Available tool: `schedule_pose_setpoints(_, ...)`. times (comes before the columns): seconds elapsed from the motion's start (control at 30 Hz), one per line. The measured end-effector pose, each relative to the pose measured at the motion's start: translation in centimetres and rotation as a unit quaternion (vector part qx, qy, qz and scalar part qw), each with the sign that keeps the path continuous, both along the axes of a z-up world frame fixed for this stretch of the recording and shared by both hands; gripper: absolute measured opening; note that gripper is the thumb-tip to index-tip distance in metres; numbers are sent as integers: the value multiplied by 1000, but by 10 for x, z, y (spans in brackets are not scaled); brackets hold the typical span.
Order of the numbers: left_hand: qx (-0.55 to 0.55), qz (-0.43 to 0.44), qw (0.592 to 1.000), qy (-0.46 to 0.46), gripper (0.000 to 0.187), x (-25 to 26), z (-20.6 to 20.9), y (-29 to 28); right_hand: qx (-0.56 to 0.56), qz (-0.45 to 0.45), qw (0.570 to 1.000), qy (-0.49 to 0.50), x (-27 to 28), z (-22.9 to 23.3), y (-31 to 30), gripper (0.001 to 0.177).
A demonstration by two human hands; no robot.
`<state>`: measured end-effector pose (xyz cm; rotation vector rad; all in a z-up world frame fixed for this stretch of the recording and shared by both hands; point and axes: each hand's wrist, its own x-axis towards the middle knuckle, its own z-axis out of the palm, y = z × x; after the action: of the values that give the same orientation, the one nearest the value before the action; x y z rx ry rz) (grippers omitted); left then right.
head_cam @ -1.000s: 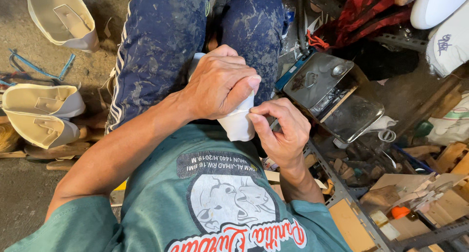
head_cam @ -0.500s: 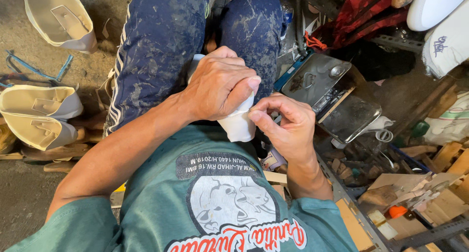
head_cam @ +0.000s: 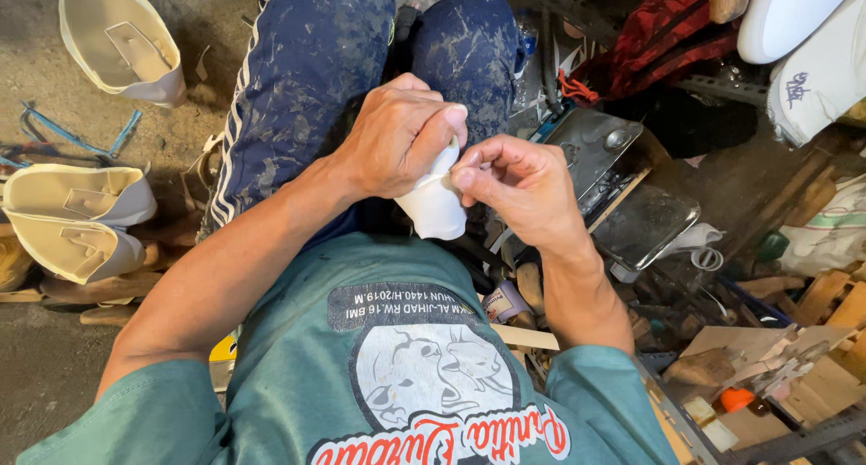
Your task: The person works on a white shoe while seated on the floor, using pliers to remove staples and a hammer to tap the shoe. They also use a brush to clean the shoe and handle a small white object.
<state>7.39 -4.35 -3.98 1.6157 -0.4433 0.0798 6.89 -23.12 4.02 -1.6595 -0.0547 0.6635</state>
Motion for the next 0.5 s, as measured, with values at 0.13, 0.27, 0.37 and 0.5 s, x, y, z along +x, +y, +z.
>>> schedule_pose_setpoints(0.13, -21, -2, 999, 28, 43, 5, 6, 4, 40, -44, 996, 66, 4, -7, 0, 10)
schedule_pose_setpoints(0.27, -45, 5, 998, 49, 45, 8, 11, 7, 88, -100, 990, 51, 10, -22, -7, 10)
schedule_pose_setpoints(0.37, 30, -32, 990, 138, 62, 10, 11, 9, -93, -91, 978, -162, 51, 5, -12, 7)
schedule_pose_setpoints(0.5, 5, -25, 989, 145, 65, 14, 15, 12, -199, -33, 930, -306, 74, 27, -16, 13)
